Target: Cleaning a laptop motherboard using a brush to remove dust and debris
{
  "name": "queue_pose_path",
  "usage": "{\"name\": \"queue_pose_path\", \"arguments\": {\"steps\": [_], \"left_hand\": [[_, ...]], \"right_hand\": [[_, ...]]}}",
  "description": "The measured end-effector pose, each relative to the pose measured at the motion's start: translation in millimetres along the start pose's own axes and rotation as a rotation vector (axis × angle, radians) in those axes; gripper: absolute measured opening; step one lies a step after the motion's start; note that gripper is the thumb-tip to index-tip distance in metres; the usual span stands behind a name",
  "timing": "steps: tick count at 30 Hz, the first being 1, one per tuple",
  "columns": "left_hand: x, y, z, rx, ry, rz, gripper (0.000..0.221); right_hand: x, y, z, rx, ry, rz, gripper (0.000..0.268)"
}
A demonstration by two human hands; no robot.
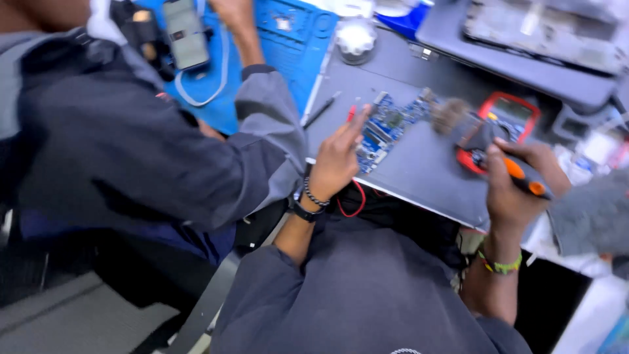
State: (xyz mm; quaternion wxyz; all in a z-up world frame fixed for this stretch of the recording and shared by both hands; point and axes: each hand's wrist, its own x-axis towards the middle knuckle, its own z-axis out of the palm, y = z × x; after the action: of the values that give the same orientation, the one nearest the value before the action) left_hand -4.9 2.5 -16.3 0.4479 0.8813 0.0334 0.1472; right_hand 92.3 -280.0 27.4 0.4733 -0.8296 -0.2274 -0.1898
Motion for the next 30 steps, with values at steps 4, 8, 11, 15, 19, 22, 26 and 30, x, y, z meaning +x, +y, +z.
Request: {"name": "queue_pose_path", "arguments": {"steps": [4, 8, 11, 15, 19, 22, 26, 30], "left_hand": [[-10, 17, 2, 0.063, 0.039, -0.050, 0.089], [0, 32, -13, 0.189, -0.116, -0.196, 0.054], [12, 35, -12, 0.161, -0.161, -0.217, 0.051], [30, 31, 3, 0.284, -0.171, -0.286, 0.079], [59, 6, 25, 0.302, -0.206, -0.313, 0.101], [74, -30, 44, 0.149, -0.147, -0.161, 0.063], [76, -39, 49, 0.040, -0.146, -0.163, 0.035], [76, -57, 50, 0.048, -0.450, -0.146, 0.103]], "right_hand": [[-20, 24, -3, -0.017, -0.004, -0.174, 0.010], [-19, -14, 3, 0.105, -0.062, 0.132, 0.005], [-24, 10, -4, 0.009, -0.128, 0.222, 0.012], [-20, 8, -11, -0.030, -0.229, 0.227, 0.020], [-28, -20, -5, -0.023, -0.194, 0.240, 0.012], [-30, -28, -4, 0.032, -0.122, 0.341, 0.016], [-31, -87, -26, -0.199, -0.075, 0.148, 0.015], [-45, -48, -13, 0.272, 0.061, 0.137, 0.011]]}}
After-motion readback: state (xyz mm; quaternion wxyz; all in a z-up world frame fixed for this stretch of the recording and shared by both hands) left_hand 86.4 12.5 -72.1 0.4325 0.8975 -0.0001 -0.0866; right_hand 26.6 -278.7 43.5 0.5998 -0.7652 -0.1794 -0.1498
